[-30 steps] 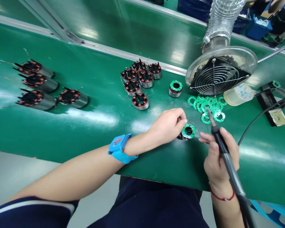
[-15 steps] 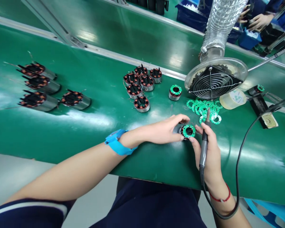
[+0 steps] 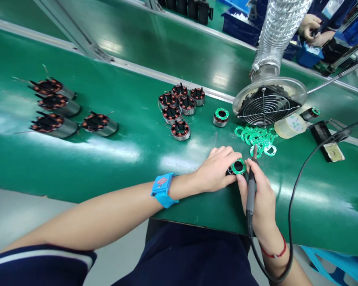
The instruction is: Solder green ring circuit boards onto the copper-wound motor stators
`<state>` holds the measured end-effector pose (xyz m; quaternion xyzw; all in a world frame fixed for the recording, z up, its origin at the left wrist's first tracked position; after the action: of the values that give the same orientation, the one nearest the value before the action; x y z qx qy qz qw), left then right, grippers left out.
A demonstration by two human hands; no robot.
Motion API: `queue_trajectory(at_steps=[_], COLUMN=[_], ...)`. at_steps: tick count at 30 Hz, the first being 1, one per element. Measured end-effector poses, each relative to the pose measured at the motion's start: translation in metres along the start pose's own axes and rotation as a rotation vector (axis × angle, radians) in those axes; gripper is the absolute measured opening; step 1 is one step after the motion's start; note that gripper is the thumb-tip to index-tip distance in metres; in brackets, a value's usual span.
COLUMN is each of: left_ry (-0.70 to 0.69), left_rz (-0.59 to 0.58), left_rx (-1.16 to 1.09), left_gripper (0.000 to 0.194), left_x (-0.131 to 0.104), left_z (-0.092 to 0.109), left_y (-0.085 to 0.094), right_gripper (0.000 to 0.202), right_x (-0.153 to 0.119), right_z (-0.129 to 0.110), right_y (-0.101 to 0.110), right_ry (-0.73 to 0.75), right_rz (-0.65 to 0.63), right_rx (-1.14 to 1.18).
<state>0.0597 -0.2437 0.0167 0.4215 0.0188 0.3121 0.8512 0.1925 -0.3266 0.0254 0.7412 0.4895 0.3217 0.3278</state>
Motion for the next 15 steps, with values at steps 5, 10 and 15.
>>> queue_trajectory(at_steps=[5, 10, 15], left_ry=[-0.053, 0.015, 0.063], left_rz=[0.076, 0.184, 0.18], left_rx=[-0.113, -0.134, -0.146], left_gripper=[0.052, 0.041, 0.051], left_x=[-0.002, -0.013, -0.02], left_z=[-0.005, 0.002, 0.015], left_y=[-0.002, 0.0, -0.004], right_gripper=[0.06, 0.048, 0.048], right_x=[0.008, 0.011, 0.006], right_z=[0.004, 0.006, 0.009], right_y=[-0.006, -0.012, -0.014], right_ry=[-0.035, -0.062, -0.056], right_rz=[-0.039, -0.004, 0.089], right_rx=[0.061, 0.123, 0.151])
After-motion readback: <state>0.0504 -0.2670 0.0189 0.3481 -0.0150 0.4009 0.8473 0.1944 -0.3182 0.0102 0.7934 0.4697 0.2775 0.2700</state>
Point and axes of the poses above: each hand's wrist, its own x-axis towards the middle knuckle, its own y-axis out of the back of the hand, z = x × y, the point moved 3 cm from there along x, towards the middle knuckle, and after that the axes turned 14 degrees about -y, right-handed, at the moved point
